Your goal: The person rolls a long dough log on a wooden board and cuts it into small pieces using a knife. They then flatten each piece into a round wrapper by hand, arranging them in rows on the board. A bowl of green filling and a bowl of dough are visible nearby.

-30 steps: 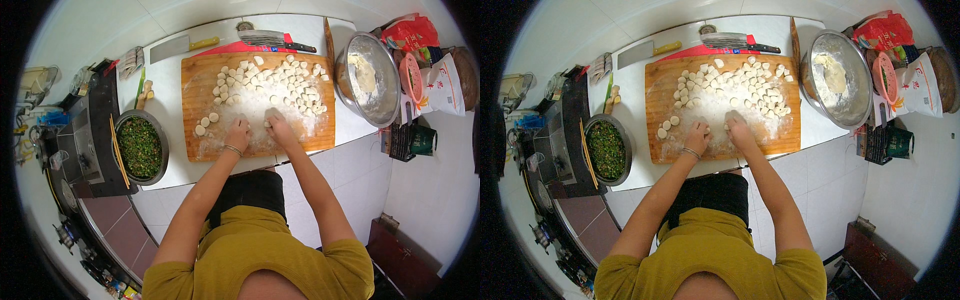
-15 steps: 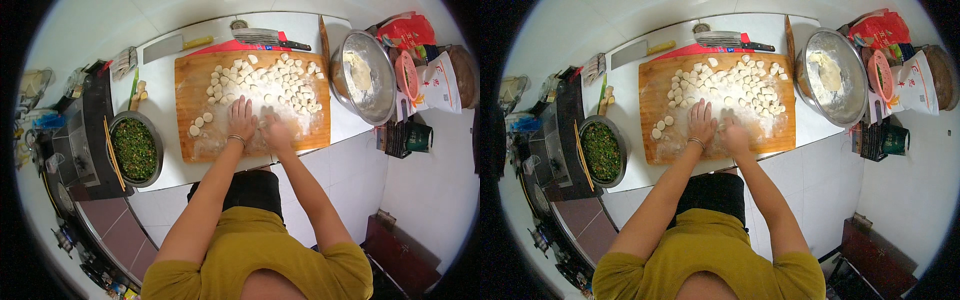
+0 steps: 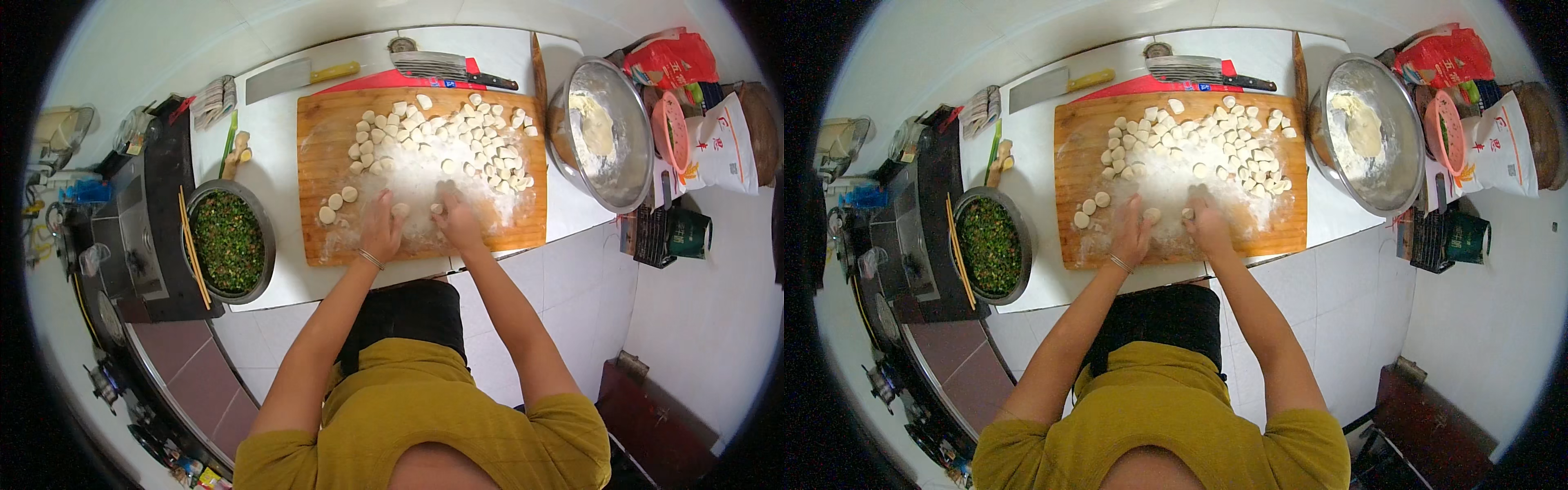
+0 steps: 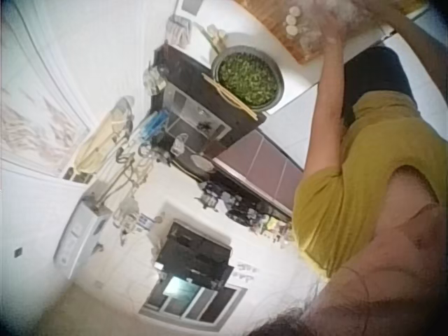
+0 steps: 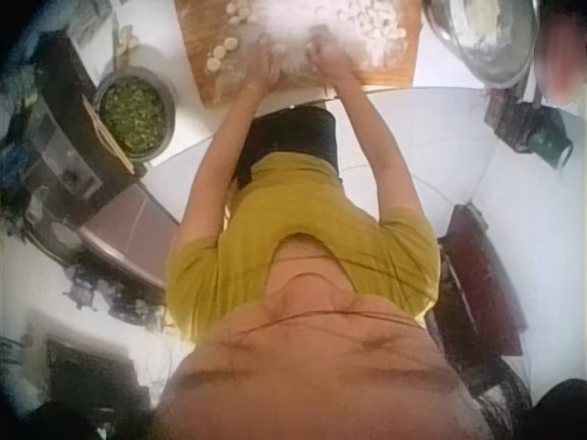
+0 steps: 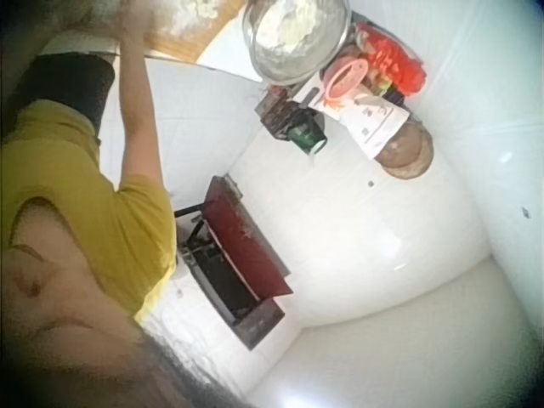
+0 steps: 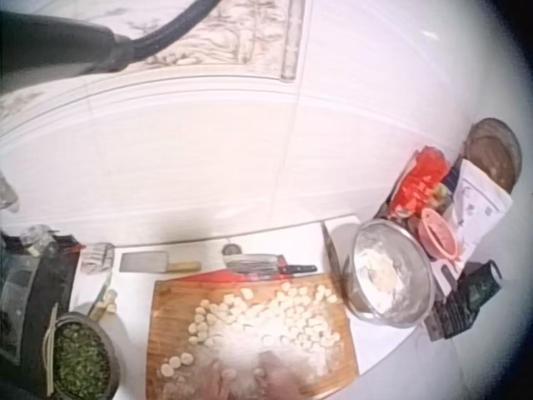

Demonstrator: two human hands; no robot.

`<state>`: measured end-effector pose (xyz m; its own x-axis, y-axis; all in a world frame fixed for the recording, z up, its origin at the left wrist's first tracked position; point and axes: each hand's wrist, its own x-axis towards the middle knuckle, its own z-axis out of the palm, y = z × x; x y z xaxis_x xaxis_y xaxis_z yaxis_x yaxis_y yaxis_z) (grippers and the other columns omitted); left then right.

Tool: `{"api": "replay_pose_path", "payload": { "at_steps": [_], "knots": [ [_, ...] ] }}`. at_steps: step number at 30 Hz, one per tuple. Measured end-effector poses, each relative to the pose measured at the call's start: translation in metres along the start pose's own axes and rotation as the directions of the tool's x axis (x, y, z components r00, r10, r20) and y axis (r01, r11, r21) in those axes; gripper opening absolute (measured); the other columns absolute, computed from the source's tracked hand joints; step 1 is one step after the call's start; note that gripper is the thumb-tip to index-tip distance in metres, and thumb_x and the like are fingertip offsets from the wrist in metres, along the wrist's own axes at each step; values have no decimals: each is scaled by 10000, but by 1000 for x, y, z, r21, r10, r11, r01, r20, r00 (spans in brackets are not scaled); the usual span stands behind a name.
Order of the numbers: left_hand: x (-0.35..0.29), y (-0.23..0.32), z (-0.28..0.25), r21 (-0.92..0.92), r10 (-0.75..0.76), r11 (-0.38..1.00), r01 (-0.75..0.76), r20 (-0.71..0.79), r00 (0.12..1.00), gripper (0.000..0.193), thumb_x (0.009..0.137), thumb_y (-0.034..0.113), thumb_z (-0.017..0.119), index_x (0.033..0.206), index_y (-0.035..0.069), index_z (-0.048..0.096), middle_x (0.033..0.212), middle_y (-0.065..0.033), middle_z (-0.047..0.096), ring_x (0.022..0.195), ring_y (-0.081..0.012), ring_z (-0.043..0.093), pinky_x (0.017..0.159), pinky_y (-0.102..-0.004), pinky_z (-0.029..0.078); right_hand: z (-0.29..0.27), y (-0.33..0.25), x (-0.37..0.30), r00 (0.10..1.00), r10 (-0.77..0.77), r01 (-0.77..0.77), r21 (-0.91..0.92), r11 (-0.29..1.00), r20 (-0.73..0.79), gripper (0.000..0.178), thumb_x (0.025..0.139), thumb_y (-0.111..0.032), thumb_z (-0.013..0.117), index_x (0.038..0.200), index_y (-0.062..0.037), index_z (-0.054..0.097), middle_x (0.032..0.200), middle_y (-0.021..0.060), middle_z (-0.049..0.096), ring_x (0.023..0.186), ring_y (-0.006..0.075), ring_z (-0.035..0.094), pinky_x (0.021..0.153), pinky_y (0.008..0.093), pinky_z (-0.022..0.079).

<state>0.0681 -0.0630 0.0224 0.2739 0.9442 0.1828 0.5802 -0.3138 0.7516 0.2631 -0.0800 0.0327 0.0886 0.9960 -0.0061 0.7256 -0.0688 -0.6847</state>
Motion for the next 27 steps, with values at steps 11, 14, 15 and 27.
{"api": "replay_pose_path", "payload": {
  "at_steps": [11,14,15,27],
  "knots": [
    [-4,-1,-9,17,-62,998,62,4,998,436,874,144,549,1276,3,456,1257,-227,512,1163,-412,469,986,-478,365,-8,-13,9,994,32,-17,-140,990,106,656,769,-239,701,1353,-109,432,1288,236,470,1104,402,514,891,466,451],
    [-7,-5,-8,60,-64,996,65,-26,998,446,862,142,558,1275,9,459,1246,-220,517,1156,-407,474,986,-473,361,7,-30,21,997,-66,48,-315,948,-49,746,811,-351,654,1438,-99,339,1429,242,345,1269,407,385,1030,521,330],
    [-7,-6,-8,80,-58,995,61,-44,997,449,857,141,562,1275,11,460,1243,-218,518,1153,-405,477,986,-472,360,16,-34,26,996,-58,27,-419,908,-63,749,829,-386,626,1444,-84,324,1461,240,303,1316,408,329,1059,549,274],
    [2,-25,27,242,285,902,-357,287,915,347,788,169,616,1128,131,555,1243,-158,526,1132,-371,498,925,-472,429,27,5,14,965,-176,133,-216,967,-195,654,823,-320,611,1402,-94,409,1461,191,344,1327,383,319,1076,556,215]
  ]
}}
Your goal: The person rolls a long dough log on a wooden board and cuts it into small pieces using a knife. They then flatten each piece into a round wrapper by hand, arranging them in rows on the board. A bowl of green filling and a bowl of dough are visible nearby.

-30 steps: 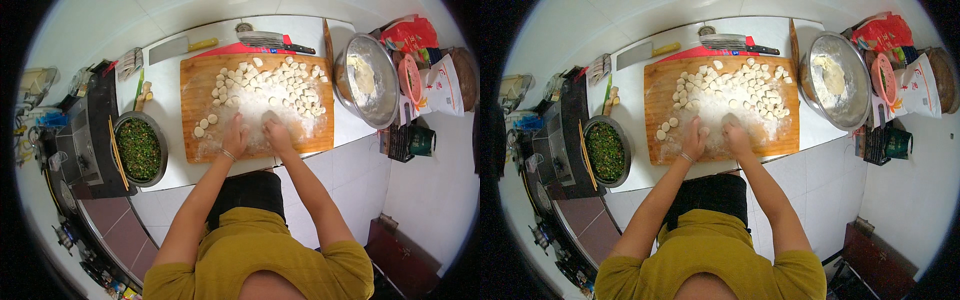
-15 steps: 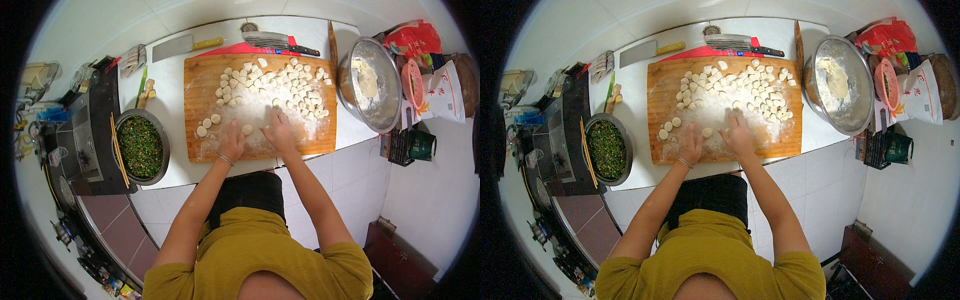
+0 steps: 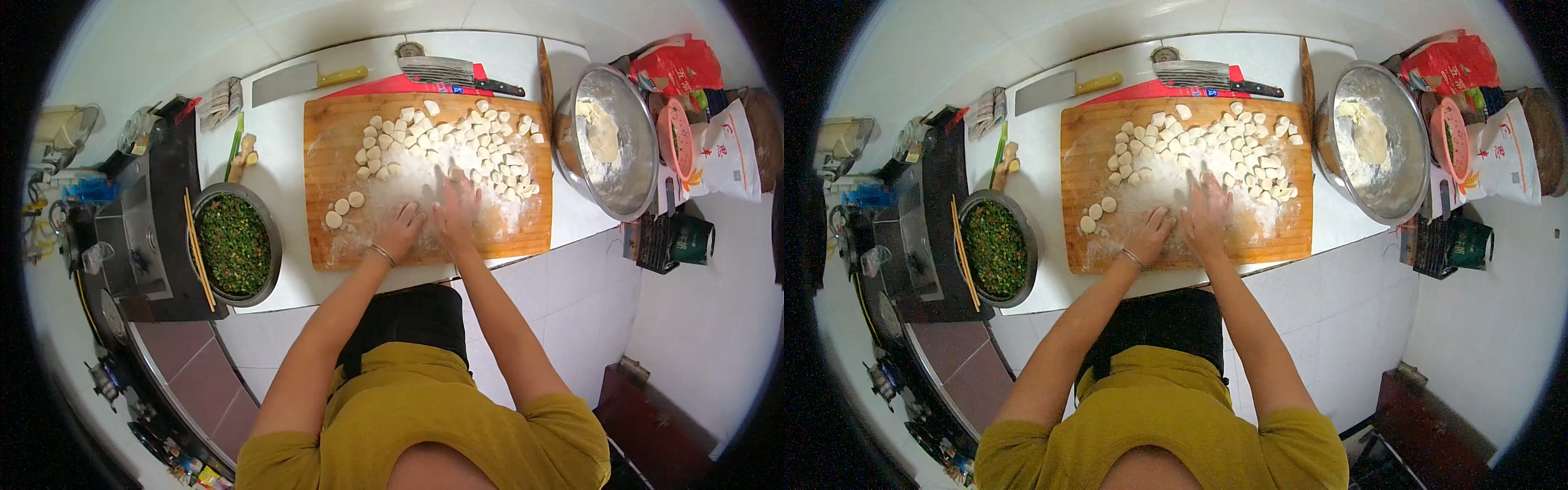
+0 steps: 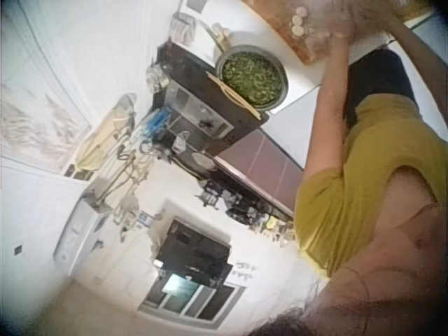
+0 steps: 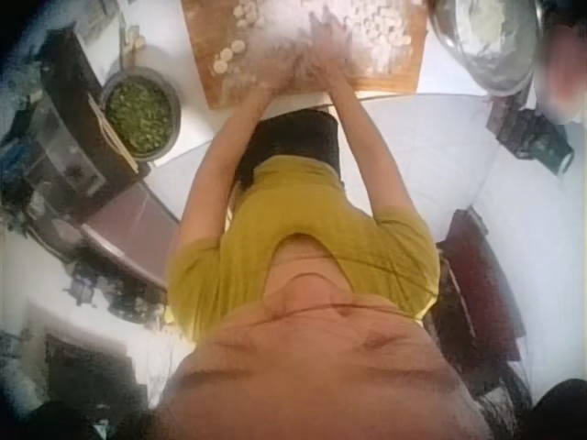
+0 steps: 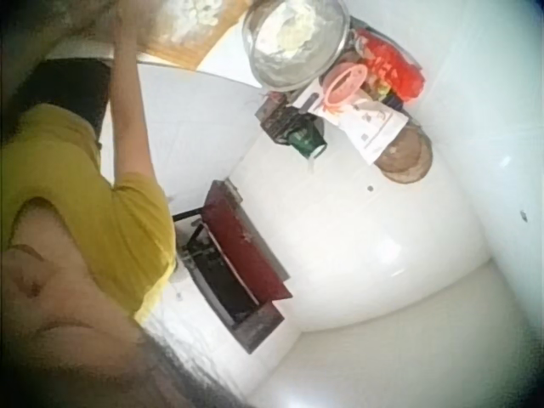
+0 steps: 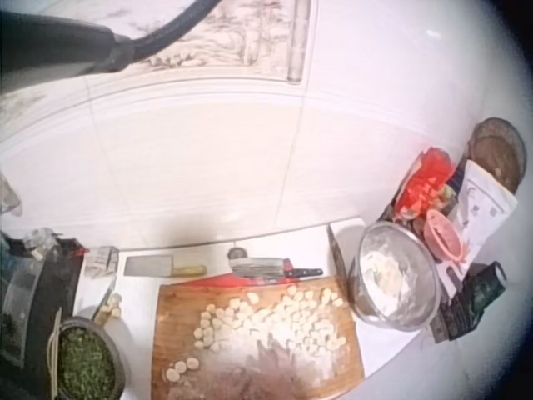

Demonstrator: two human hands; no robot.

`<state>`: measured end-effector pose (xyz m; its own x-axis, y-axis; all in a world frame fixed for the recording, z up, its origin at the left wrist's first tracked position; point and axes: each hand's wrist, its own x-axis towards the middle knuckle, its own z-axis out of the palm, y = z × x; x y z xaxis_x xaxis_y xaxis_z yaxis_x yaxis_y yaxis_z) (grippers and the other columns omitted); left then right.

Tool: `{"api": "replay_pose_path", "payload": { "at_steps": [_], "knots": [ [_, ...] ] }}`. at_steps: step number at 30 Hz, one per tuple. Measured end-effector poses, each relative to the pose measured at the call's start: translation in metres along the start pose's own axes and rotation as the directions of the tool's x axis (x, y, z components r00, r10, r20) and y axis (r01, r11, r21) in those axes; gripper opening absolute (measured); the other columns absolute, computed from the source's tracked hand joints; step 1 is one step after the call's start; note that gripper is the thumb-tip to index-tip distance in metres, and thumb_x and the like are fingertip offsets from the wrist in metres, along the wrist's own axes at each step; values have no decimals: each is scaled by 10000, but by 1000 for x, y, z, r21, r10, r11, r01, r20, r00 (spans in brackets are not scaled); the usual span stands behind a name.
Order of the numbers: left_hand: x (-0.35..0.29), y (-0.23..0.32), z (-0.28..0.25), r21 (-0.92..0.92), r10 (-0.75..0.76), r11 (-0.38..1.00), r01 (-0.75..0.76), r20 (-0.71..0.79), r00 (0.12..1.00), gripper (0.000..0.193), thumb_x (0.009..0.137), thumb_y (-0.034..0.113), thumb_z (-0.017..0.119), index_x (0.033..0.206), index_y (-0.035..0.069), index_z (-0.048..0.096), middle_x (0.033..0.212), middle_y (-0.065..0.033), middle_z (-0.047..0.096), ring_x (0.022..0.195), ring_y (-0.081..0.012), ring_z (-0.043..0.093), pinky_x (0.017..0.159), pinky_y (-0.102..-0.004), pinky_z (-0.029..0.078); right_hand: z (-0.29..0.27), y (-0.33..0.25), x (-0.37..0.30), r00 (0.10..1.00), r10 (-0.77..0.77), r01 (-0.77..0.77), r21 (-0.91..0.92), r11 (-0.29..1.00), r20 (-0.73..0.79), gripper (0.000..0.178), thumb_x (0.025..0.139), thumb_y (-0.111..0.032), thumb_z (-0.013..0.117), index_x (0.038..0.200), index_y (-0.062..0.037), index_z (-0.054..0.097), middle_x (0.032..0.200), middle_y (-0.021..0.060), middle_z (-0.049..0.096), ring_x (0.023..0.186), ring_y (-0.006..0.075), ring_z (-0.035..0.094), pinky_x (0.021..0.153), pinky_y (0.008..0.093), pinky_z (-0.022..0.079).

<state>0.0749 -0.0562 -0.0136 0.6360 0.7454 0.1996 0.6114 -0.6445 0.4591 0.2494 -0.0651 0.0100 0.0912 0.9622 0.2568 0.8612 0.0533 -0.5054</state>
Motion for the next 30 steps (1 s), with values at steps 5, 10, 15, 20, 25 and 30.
{"api": "replay_pose_path", "payload": {
  "at_steps": [5,10,15,20,25,30],
  "knots": [
    [-6,-40,-18,234,-97,968,91,12,995,317,777,130,623,1085,89,563,1154,-129,541,1060,-355,520,899,-444,446,-30,-5,-27,989,3,0,-16,1000,145,506,790,-215,646,1283,-156,552,1304,150,503,1145,394,485,969,474,375],
    [18,-35,-46,235,-210,934,269,-247,946,249,818,122,603,1048,42,550,1111,-136,533,998,-343,535,863,-446,450,-4,26,-29,964,-245,251,-56,966,100,450,754,-177,676,1193,-123,594,1133,133,567,999,358,553,836,426,465],
    [53,-33,-33,50,-364,917,395,-294,884,248,791,73,626,1024,44,544,1082,-148,517,982,-350,526,837,-461,437,-19,27,30,998,-62,62,50,997,-2,480,718,-119,696,1183,-67,586,1021,140,590,932,351,561,809,437,466],
    [54,-36,-26,0,-449,891,455,-162,879,273,792,46,626,1052,41,544,1081,-158,519,983,-354,529,830,-441,454,-12,-14,55,986,-139,126,135,983,95,484,705,-78,684,1178,-58,588,998,163,591,932,362,570,833,433,471],
    [29,-8,-31,-230,-500,851,473,-76,863,237,805,69,636,1033,36,581,1018,-154,557,888,-326,577,756,-410,479,39,-30,68,971,-91,42,215,976,222,352,740,-61,656,1086,-34,599,1049,182,602,990,364,580,833,442,489],
    [3,18,-29,-587,-530,558,586,292,796,217,811,63,629,1025,27,619,958,-158,565,767,-323,592,736,-387,496,20,-30,60,944,110,-175,189,966,312,325,746,-58,630,1067,-32,588,1055,205,598,954,377,590,805,450,498]
  ]
}}
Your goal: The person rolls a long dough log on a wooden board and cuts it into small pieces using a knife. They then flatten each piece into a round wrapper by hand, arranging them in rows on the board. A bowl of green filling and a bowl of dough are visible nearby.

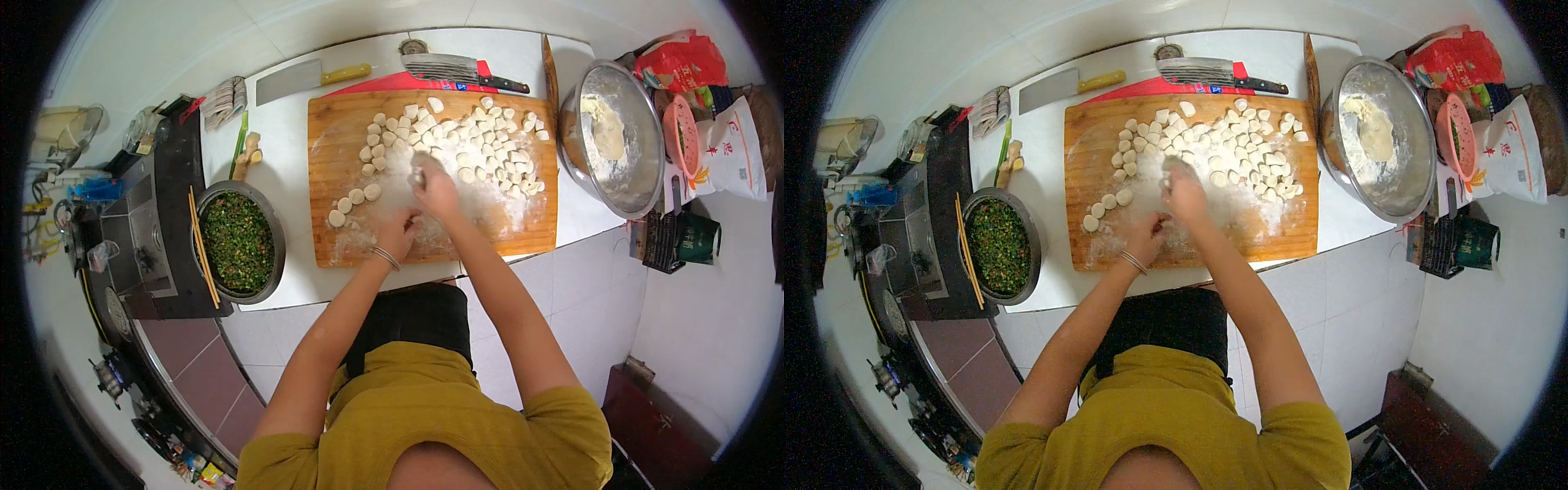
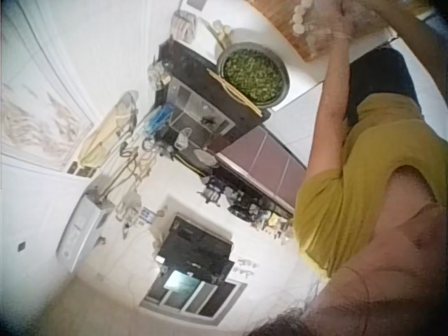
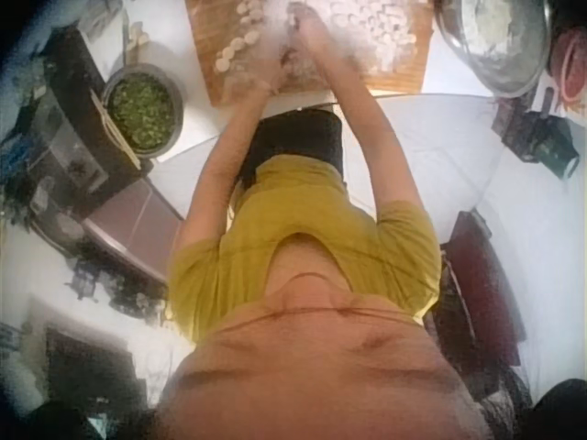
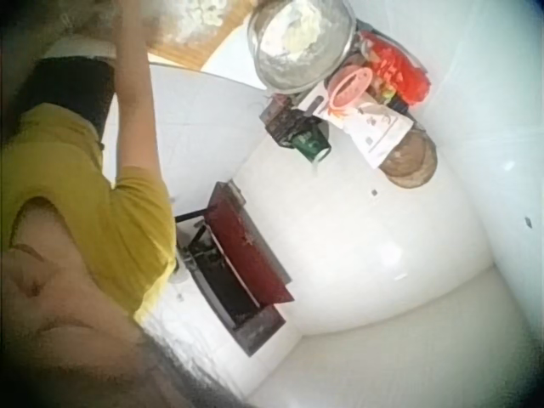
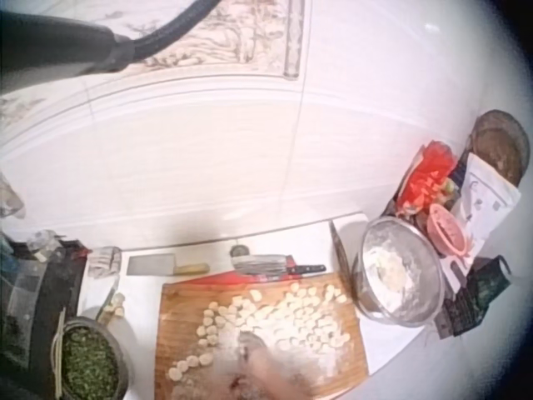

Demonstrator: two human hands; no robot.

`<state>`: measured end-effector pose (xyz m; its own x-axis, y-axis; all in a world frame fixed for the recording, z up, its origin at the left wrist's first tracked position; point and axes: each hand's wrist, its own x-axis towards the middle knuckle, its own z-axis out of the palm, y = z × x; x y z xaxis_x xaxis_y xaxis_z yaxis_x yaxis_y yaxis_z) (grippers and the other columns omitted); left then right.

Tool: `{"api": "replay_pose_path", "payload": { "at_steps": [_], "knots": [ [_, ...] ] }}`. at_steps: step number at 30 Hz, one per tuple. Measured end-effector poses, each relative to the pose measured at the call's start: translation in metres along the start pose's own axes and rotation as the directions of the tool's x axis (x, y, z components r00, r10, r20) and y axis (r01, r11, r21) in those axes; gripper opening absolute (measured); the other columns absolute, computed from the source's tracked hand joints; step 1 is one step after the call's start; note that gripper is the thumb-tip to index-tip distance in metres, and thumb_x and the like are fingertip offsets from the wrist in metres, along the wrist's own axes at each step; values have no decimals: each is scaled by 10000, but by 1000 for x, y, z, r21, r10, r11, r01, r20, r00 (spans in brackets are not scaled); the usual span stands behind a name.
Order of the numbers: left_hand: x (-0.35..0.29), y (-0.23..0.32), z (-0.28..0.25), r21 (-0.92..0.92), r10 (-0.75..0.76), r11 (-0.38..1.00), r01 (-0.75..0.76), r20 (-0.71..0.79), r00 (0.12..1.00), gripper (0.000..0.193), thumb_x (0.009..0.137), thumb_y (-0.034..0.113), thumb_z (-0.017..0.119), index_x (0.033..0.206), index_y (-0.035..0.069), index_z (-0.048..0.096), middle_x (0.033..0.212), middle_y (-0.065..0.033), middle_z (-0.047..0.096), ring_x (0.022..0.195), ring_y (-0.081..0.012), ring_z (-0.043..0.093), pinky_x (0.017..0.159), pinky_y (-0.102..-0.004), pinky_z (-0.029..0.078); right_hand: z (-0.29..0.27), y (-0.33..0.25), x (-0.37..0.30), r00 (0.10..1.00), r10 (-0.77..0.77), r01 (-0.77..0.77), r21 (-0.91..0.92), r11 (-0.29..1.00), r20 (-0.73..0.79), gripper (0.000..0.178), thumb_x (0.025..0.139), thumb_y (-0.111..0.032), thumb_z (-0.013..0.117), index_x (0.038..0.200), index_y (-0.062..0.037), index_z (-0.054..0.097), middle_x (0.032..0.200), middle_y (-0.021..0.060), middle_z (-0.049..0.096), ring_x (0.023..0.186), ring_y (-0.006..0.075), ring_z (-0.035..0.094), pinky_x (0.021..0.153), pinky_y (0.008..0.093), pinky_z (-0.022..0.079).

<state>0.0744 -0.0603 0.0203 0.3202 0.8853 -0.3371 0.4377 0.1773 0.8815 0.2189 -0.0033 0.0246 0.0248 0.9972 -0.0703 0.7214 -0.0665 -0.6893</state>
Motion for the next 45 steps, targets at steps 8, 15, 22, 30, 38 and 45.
{"api": "replay_pose_path", "payload": {
  "at_steps": [8,15,22,30,38,45],
  "knots": [
    [-2,1,14,171,240,958,-230,-41,970,314,782,55,658,1083,18,579,971,-167,545,842,-359,585,784,-393,499,-43,41,-56,995,-28,45,-193,980,91,299,766,-69,618,1053,-16,551,1022,195,559,872,394,593,739,471,507],
    [-7,3,23,212,114,973,-93,-90,989,269,757,72,677,993,18,560,967,-168,531,907,-379,558,775,-433,483,-39,47,-64,994,-100,93,-135,986,-47,230,796,-100,616,1010,-21,583,992,202,559,876,398,592,725,459,511],
    [-6,-6,23,374,359,879,-296,-109,927,208,771,80,650,958,35,571,938,-165,533,877,-367,560,728,-442,482,-44,64,-56,987,-155,158,-89,983,41,303,754,-117,684,1029,-27,594,957,204,590,914,393,581,793,450,495],
    [-9,-1,24,361,272,904,-227,-78,959,359,731,117,701,1053,42,561,993,-175,529,912,-372,550,782,-440,472,-53,43,-54,992,58,-61,21,998,116,430,734,-130,714,1123,-42,555,1118,224,566,992,383,583,835,427,497],
    [-11,5,26,313,191,939,-139,-142,971,399,732,167,728,1071,41,558,1022,-165,522,947,-370,541,815,-437,462,-36,36,-51,974,118,-72,-234,970,193,403,789,-178,637,1137,-16,517,1149,234,550,960,412,598,790,462,514],
    [-11,14,19,364,242,914,-182,-127,962,438,788,215,687,1157,39,532,1144,-176,510,1034,-383,514,887,-449,439,-39,44,-57,998,-14,7,-125,992,-55,347,781,-127,663,1094,-14,564,1049,209,579,916,368,598,771,433,504]
  ]
}}
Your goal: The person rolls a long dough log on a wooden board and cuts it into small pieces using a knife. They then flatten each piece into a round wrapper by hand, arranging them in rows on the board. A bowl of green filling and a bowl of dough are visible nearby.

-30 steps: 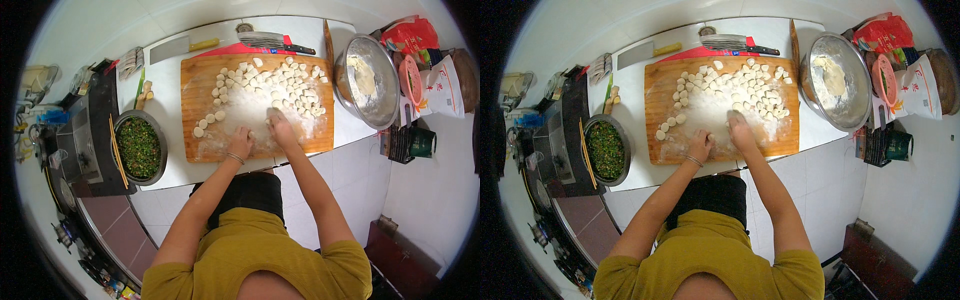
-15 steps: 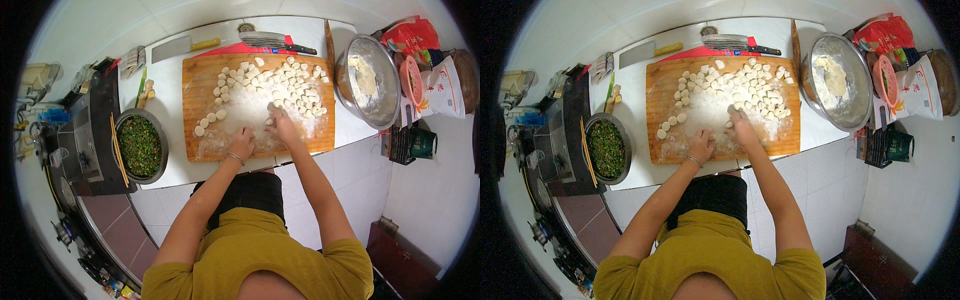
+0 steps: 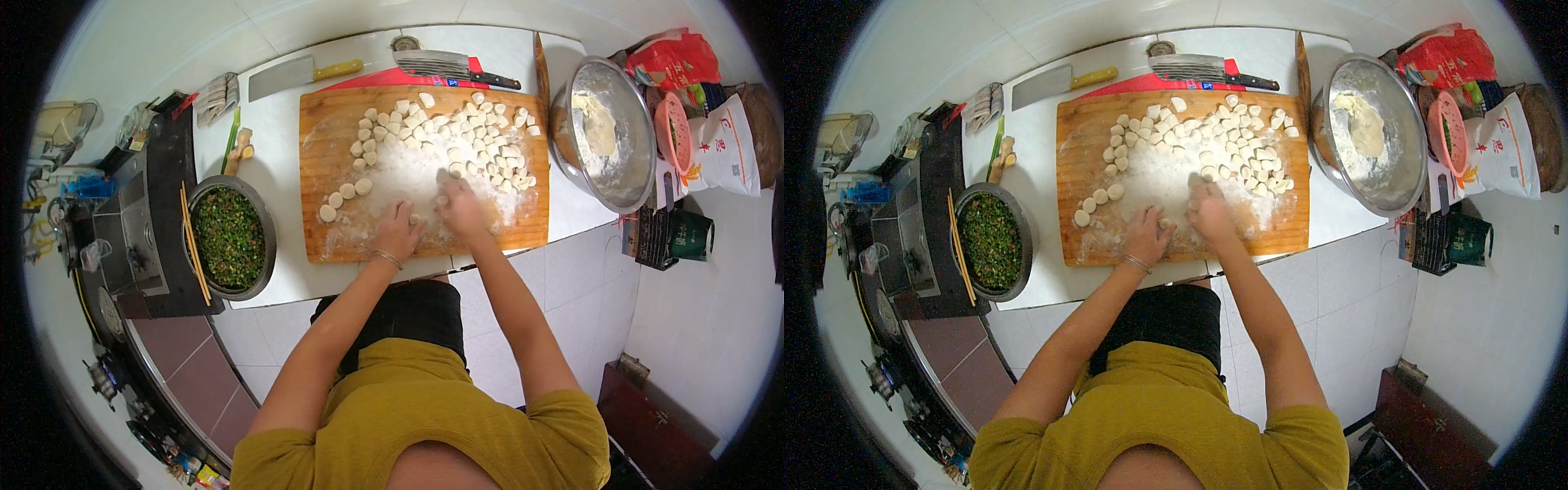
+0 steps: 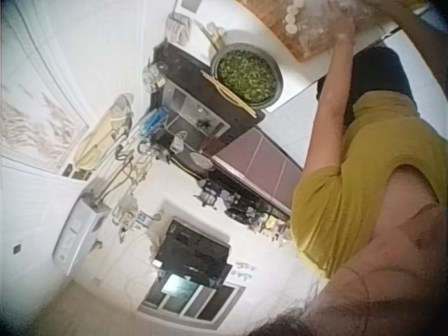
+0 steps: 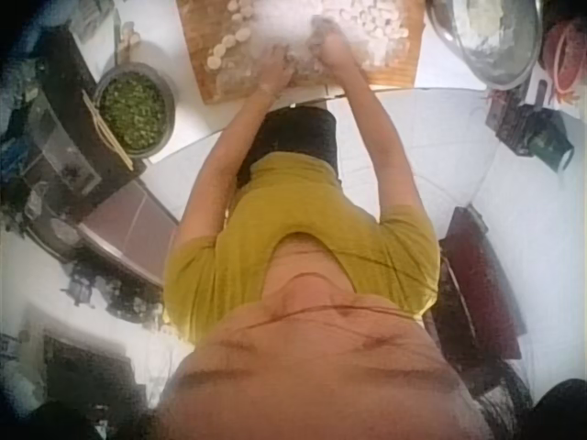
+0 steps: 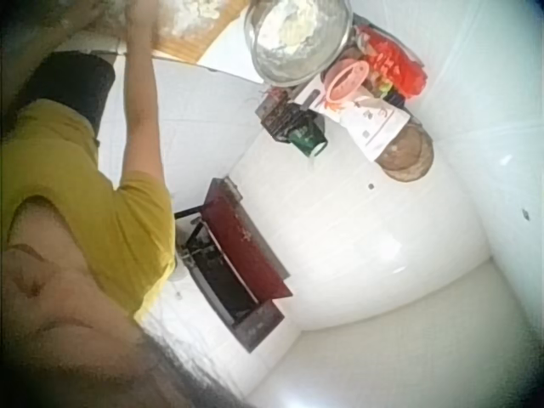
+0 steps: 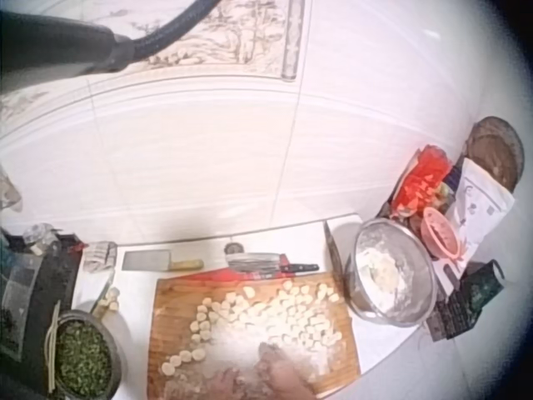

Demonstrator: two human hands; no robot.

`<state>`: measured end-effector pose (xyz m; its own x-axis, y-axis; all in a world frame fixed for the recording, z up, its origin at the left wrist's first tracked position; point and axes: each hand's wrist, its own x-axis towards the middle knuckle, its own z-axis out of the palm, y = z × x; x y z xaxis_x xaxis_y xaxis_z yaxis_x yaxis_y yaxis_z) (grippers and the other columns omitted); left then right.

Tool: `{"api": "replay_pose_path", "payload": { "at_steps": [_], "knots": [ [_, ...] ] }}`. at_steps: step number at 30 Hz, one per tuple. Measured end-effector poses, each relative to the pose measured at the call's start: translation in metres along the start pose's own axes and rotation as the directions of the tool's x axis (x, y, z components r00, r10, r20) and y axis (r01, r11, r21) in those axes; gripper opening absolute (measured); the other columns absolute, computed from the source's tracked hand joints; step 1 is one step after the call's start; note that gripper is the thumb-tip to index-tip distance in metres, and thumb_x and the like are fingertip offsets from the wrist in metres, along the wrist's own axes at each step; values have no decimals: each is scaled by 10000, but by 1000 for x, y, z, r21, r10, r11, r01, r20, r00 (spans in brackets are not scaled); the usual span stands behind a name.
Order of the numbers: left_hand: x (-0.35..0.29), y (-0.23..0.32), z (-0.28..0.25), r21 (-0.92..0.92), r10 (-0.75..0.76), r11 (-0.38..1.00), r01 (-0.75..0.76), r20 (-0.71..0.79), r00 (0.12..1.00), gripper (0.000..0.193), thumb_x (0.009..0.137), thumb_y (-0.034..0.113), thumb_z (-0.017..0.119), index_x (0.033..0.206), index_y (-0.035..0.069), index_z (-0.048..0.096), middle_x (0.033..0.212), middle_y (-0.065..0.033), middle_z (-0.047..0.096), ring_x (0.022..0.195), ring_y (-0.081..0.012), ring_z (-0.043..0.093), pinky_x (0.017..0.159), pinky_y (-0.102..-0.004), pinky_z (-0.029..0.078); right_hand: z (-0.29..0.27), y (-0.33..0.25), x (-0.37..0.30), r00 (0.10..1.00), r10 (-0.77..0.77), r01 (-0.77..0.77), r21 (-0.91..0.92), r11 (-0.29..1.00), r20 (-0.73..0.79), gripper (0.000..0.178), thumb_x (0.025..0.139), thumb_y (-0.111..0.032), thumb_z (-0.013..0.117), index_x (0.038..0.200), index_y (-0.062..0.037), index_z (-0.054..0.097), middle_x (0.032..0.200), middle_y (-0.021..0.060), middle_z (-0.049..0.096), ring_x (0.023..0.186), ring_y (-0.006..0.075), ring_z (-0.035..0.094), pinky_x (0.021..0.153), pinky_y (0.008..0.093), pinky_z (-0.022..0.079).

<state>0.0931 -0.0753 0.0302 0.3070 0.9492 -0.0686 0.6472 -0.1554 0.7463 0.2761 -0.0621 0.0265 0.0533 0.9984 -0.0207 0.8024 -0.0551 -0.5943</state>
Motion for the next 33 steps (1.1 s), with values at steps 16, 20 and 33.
{"api": "replay_pose_path", "payload": {
  "at_steps": [16,20,33],
  "knots": [
    [43,-3,35,17,121,993,-120,-182,976,600,885,300,503,1356,-38,348,1428,-206,342,1327,-362,309,1111,-494,198,-18,-23,4,935,35,-51,-34,998,-354,392,865,-160,595,1218,-5,525,1218,239,506,1122,408,472,975,496,366],
    [30,-13,15,-401,-112,916,2,-251,962,471,906,211,467,1299,-41,410,1353,-230,412,1273,-362,375,1086,-443,259,6,-34,21,964,-66,0,-247,969,-259,543,877,-261,574,1349,-35,430,1397,247,369,1289,417,341,1065,574,236],
    [-2,-19,-5,192,206,961,-197,-27,978,338,827,141,594,1161,89,572,1133,-144,560,1018,-338,545,883,-460,434,16,4,13,943,3,116,337,934,-333,512,873,-261,553,1313,-10,482,1392,226,410,1293,389,374,1067,496,298]
  ]
}}
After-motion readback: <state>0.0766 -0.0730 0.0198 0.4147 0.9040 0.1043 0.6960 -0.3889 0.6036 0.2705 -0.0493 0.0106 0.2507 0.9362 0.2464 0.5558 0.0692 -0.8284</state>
